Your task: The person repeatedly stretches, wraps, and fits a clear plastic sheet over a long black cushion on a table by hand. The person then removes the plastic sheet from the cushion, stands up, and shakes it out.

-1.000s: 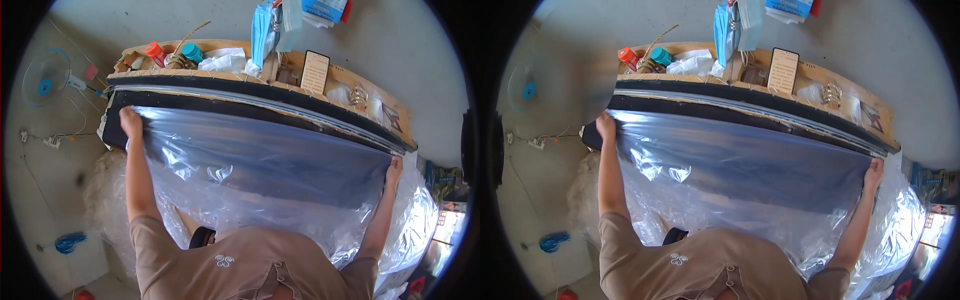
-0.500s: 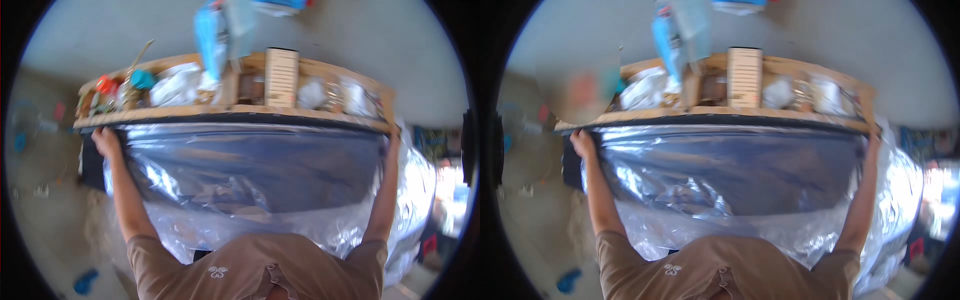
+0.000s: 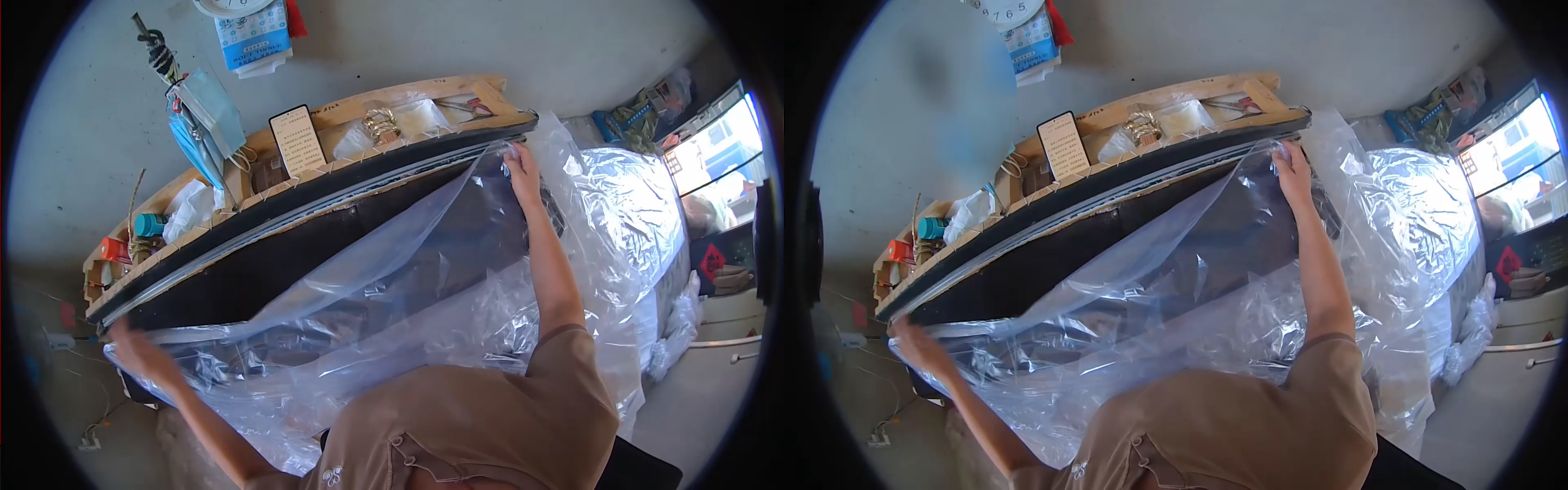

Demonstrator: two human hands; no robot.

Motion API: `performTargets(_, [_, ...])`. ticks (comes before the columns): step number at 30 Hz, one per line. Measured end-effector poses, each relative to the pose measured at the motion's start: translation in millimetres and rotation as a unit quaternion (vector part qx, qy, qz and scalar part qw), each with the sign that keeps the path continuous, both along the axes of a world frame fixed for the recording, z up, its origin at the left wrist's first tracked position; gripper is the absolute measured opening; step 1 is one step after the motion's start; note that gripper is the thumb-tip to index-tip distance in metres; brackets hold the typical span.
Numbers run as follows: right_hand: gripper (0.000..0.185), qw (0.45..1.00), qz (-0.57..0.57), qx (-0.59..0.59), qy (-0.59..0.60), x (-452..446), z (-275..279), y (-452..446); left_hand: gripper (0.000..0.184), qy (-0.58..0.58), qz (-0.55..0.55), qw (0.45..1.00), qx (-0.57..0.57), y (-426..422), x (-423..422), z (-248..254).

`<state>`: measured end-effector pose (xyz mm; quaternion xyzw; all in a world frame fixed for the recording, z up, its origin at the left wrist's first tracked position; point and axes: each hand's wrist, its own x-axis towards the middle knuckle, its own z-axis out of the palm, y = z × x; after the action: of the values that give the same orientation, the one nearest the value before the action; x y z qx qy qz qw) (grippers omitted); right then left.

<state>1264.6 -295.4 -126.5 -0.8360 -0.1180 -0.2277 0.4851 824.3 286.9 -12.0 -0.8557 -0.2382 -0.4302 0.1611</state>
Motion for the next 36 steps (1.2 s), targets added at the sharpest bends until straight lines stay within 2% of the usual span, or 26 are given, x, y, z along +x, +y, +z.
performTargets(2, [0.020, 0.983, -0.041, -0.138, 0.117, -20.7, 24.8, 12.3, 0.019, 0.282, -0.125, 0.951, 0.031, -56.9, 9.8, -7.8])
performTargets(3, [0.016, 0.994, -0.033, -0.070, 0.072, -35.8, 27.9, 27.2, 0.017, 0.407, -0.009, 0.912, -0.059, -46.0, -3.2, -28.2])
performTargets(4, [0.014, 0.992, 0.007, -0.044, 0.122, -59.4, 40.6, 43.3, 0.017, 0.514, 0.113, 0.837, -0.147, -21.3, -25.3, -49.6])
performTargets(5, [0.011, 0.989, 0.080, -0.051, 0.117, -82.8, 32.6, 55.7, 0.018, 0.350, 0.140, 0.916, -0.136, 10.0, -64.2, -69.1])
performTargets(6, [0.010, 0.968, 0.167, -0.018, 0.186, -120.9, 39.0, 76.2, 0.023, 0.255, 0.290, 0.868, -0.312, 23.2, -85.7, -63.6])
performTargets(8, [0.010, 0.956, 0.258, -0.029, 0.134, -188.8, 42.2, 108.5, 0.026, 0.180, 0.453, 0.815, -0.312, 32.3, -112.2, -54.7])
performTargets(10, [0.012, 0.951, 0.267, -0.012, 0.154, -218.9, 44.0, 128.4, 0.027, 0.175, 0.250, 0.933, -0.189, 59.5, -120.9, -71.5])
performTargets(11, [0.013, 0.958, 0.230, 0.046, 0.167, -225.8, 40.1, 136.0, 0.034, 0.139, 0.206, 0.917, -0.312, -5.2, -49.9, -31.3])
performTargets(12, [0.014, 0.960, 0.188, 0.102, 0.178, -231.0, 36.4, 140.6, 0.040, 0.039, 0.011, 0.892, -0.449, -71.4, 7.8, -9.5])
performTargets(13, [0.014, 0.953, 0.188, 0.115, 0.209, -228.7, 33.2, 143.7, 0.040, 0.085, -0.123, 0.855, -0.497, -141.7, 55.4, 14.8])
performTargets(14, [0.014, 0.952, 0.213, 0.098, 0.197, -225.4, 33.4, 144.3, 0.039, 0.211, -0.201, 0.869, -0.399, -194.1, 89.0, 13.9])
performTargets(15, [0.014, 0.951, 0.236, 0.081, 0.183, -221.2, 35.3, 143.8, 0.031, 0.188, -0.300, 0.902, -0.248, -247.4, 115.8, 5.3])
performTargets(16, [0.017, 0.927, 0.297, 0.008, 0.227, -213.3, 48.9, 133.5, 0.018, 0.200, -0.393, 0.822, -0.359, -278.8, 134.3, -34.8])
performTargets(17, [0.019, 0.923, 0.353, -0.061, 0.138, -198.7, 53.9, 119.1, 0.009, 0.138, -0.434, 0.787, -0.416, -317.4, 139.9, -60.4])
performTargets(18, [0.023, 0.905, 0.400, -0.132, 0.048, -180.2, 60.9, 98.3, 0.007, 0.167, -0.453, 0.693, -0.536, -339.8, 132.5, -72.0])
performTargets(19, [0.032, 0.895, 0.357, -0.267, 0.028, -160.4, 72.9, 67.3, 0.008, 0.272, -0.444, 0.581, -0.625, -341.9, 115.5, -56.5])
performTargets(21, [0.029, 0.929, 0.073, -0.362, -0.029, -122.2, 56.7, 2.9, 0.012, 0.387, -0.532, 0.485, -0.577, -302.8, 70.8, -51.6])
performTargets(22, [0.029, 0.901, -0.065, -0.421, 0.082, -113.7, 56.6, -24.0, 0.014, 0.318, -0.535, 0.502, -0.600, -266.2, 44.8, -66.8])
performTargets(23, [0.032, 0.888, -0.084, -0.449, 0.057, -120.4, 53.9, -37.5, 0.015, 0.308, -0.393, 0.691, -0.523, -210.3, 15.8, -79.5])
performTargets(24, [0.034, 0.874, -0.099, -0.476, 0.028, -128.0, 50.1, -44.4, 0.013, 0.298, -0.248, 0.770, -0.507, -154.6, 3.9, -63.9])
performTargets(26, [0.046, 0.874, 0.063, -0.481, -0.031, -161.2, 42.3, -18.9, 0.016, 0.219, -0.005, 0.910, -0.351, -64.0, -28.0, -41.8])
performTargets(27, [0.049, 0.872, 0.147, -0.463, -0.061, -181.4, 49.1, 9.3, 0.020, 0.213, 0.084, 0.937, -0.262, -35.3, -43.3, -40.1])
performTargets(29, [0.052, 0.900, 0.151, -0.405, -0.058, -196.5, 48.1, 43.7, 0.023, 0.086, 0.127, 0.938, -0.312, 35.9, -71.7, -85.5])
performTargets(32, [0.051, 0.932, 0.028, -0.360, -0.024, -179.6, 37.5, 43.3, 0.027, 0.112, 0.265, 0.919, -0.270, 3.9, -49.3, -85.0])
performTargets(35, [0.049, 0.906, 0.070, -0.416, -0.028, -203.6, 43.3, 7.7, 0.028, 0.063, 0.260, 0.917, -0.296, 5.3, -52.0, -91.6])
performTargets(36, [0.045, 0.920, 0.037, -0.389, -0.039, -206.5, 45.6, -1.2, 0.028, 0.059, 0.248, 0.921, -0.294, 4.3, -51.5, -91.8])
